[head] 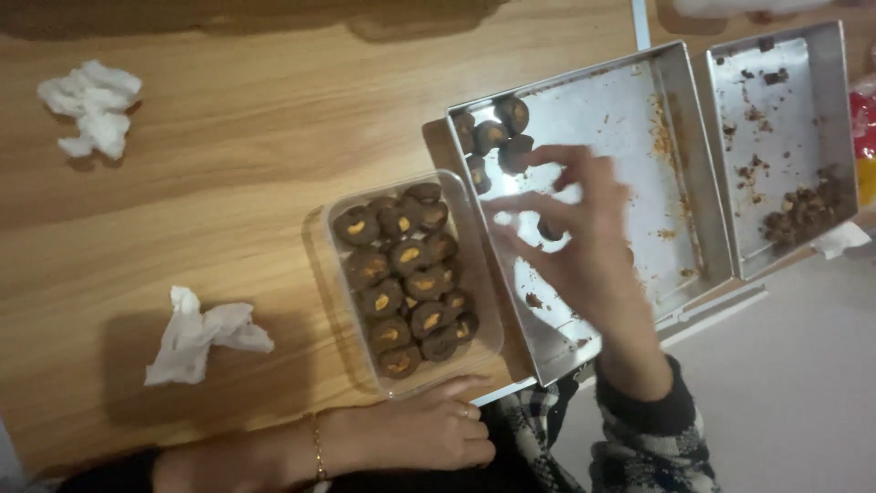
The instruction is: Packing dark cookies with yellow centers from a metal tray into a plastic container.
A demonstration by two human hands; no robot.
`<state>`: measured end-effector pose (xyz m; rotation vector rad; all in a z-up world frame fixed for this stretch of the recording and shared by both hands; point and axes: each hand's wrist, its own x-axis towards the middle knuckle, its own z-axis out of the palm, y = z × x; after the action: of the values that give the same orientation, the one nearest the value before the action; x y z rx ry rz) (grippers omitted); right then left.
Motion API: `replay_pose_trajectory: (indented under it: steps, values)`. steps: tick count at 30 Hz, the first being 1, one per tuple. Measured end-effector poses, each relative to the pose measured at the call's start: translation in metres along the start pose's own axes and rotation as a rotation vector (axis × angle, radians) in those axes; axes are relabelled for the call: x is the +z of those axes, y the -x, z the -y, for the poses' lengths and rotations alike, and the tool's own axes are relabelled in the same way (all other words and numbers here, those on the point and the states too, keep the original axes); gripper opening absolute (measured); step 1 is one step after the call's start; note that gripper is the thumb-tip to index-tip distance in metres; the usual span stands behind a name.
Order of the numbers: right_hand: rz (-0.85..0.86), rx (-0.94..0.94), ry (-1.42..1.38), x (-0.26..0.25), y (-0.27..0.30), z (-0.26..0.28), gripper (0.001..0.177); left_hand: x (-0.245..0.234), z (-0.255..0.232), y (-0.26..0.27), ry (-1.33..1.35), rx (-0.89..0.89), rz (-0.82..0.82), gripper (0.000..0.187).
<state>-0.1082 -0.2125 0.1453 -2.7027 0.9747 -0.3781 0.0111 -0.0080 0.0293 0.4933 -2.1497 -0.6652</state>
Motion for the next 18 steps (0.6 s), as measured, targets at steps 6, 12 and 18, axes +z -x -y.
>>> replay_pose_trajectory:
  steps: [6, 12, 18]
  values:
    - [0.116, 0.198, 0.263, -0.029, 0.034, -0.054, 0.034, 0.0, 0.0, -0.001, 0.08, -0.013, 0.002, 0.021]
    - [0.206, 0.271, 0.277, -0.018, 0.047, -0.062, 0.046, 0.001, 0.001, 0.0, 0.01, -0.002, 0.032, 0.021]
    - [0.253, 0.187, 0.243, -0.015, 0.044, -0.06, 0.043, -0.002, 0.001, -0.001, 0.134, -0.015, 0.092, 0.018]
